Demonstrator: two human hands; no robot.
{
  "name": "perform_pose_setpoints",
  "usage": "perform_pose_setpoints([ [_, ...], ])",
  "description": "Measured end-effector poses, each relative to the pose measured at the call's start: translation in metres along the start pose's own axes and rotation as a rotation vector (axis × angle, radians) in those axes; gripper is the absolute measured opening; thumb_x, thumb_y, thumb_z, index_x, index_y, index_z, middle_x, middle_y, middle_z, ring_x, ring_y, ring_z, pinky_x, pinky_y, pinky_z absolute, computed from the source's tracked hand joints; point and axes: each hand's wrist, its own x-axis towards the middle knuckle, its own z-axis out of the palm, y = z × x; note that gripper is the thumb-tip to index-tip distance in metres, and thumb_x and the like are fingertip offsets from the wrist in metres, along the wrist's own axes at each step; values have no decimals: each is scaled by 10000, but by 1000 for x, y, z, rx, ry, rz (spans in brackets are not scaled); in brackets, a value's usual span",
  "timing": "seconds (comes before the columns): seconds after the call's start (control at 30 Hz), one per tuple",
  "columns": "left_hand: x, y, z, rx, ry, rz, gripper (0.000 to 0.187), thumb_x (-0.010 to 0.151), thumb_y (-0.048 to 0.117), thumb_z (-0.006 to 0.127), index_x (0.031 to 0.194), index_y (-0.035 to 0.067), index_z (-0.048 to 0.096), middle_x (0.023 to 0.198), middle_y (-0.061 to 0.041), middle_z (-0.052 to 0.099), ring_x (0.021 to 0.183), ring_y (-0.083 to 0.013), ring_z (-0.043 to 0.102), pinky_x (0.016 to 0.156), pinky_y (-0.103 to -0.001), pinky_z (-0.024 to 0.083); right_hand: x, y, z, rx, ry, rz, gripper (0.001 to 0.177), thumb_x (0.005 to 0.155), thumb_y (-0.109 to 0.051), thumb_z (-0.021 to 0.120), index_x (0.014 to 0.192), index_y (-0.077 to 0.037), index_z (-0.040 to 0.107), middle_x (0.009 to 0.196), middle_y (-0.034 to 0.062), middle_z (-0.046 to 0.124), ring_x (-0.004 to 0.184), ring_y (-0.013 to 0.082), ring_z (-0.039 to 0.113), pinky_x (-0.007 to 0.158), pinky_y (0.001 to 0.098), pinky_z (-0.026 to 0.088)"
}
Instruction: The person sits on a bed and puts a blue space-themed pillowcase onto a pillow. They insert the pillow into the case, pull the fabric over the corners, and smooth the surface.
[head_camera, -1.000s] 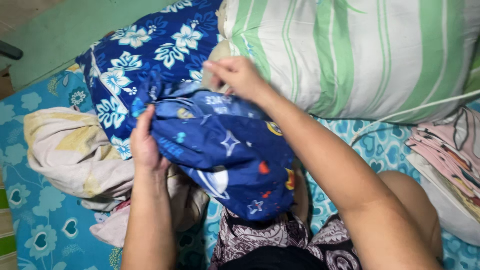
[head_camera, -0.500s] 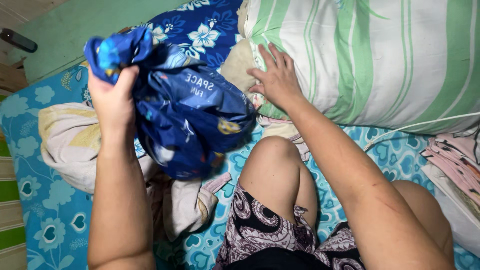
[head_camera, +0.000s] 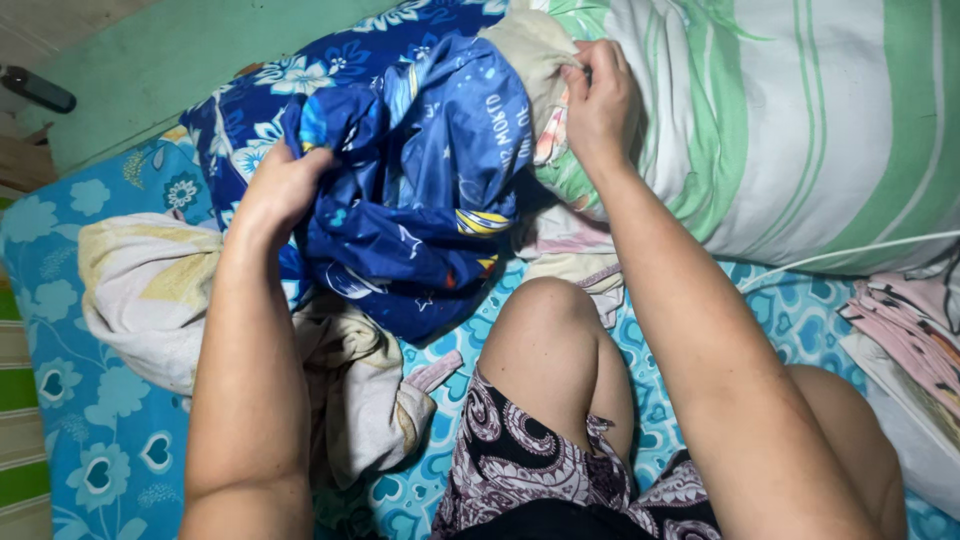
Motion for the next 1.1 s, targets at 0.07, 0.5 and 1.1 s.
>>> perform_pose_setpoints([
  [0.07,-18,4,-31,106,208,-126,354,869,262,680,1153,53,647,945,-44,722,807,-169,656,730,-332,527,6,1,7,-1,6,-6,176,967,-55,731,1006,-15,564,1135,139,684,1044,377,653,879,451,507],
  [0.5,-27,38,-20,-249,133,288,524,875,166,655,1379,73,546,1222,-51,669,1074,-151,638,966,-288,501,-15,-38,6,-74,37,-28,149,966,-83,711,991,-47,568,1138,108,630,1084,341,602,928,458,474],
  [1.1,122,25,190,73,167,222,541,921,337,598,1255,-74,489,1365,-315,512,1290,-434,507,1106,-428,388,-104,-100,-20,128,-150,-159,176,805,26,706,934,-46,611,1109,81,651,1041,302,616,909,412,500],
])
